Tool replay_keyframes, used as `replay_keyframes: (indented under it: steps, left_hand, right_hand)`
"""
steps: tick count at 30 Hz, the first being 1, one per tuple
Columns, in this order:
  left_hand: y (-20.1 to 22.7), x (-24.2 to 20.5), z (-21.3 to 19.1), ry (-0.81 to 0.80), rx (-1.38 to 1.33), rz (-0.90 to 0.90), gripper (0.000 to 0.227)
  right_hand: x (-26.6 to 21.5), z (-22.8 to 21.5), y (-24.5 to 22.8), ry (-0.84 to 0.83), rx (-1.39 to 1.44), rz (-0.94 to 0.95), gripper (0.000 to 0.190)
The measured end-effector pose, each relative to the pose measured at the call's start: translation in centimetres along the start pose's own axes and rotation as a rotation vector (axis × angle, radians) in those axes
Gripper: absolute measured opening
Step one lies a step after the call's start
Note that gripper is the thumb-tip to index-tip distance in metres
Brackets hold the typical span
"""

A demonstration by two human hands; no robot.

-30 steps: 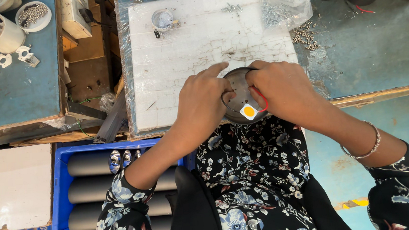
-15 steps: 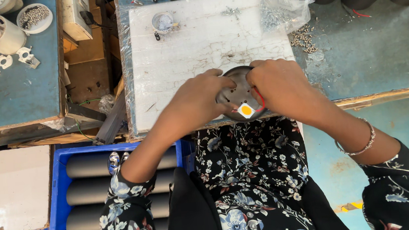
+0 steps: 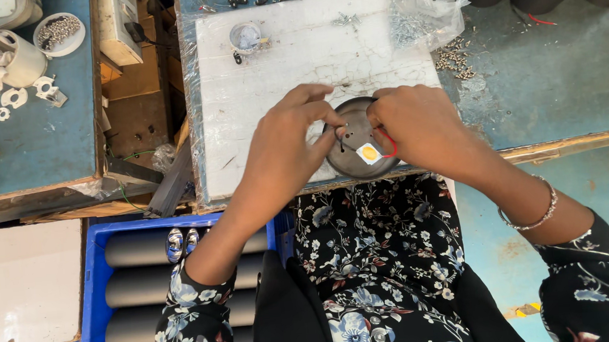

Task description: The person assembles LED light fixtures by inserting LED modules into cylindrical metal housings. They use a green power drill to secure the components and connect red and black wires to the LEDs. The person also places white plastic washers over the LED modules and secures them inside the housings.

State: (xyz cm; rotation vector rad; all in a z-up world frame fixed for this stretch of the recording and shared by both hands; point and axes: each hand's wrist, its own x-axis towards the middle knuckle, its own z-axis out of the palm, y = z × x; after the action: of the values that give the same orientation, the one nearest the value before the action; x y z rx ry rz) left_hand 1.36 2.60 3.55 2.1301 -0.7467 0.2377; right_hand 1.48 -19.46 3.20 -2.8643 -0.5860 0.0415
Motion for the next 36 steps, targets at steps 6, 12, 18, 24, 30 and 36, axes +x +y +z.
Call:
replay_keyframes:
  steps: [6,12,18,24,30,36]
  left_hand:
    - [0.4,0.3,0.6,-0.025,0.065,0.033,0.008]
    - [1.2,-1.4,-0.8,-0.251,0.145,-0.099,0.006]
    - [-0.6,-0.6,2.1,-0.107,0.214,-0.022,0.004]
    - [-1.9,1.3,5.5,-0.409,0.386,-0.271,0.004]
    - [-2.9,2.6,5.6,-0.316,0.403,-0.188,0.014]
    - [-3.1,3.5,3.8,-0.331,0.493,-0.079,0.022]
  right_hand:
    - [-0.8,0.0,-0.2,0.03,0.021,0.012,0.004]
    - [-0.6,-0.1,-0.2,0.032,0.003,-0.016,0.007]
    - [-0.7,0.1,-0.4,0.043,0.007,-0.012,0.005]
    - [-0.7,0.4,-0.3,0.022,-0.002,0.019,0.006]
    - [0.3,0.0,0.2,0.046,0.061,-0.005,0.008]
    - [0.3,-0.4,-0.1,0.002,0.164,0.029,0.013]
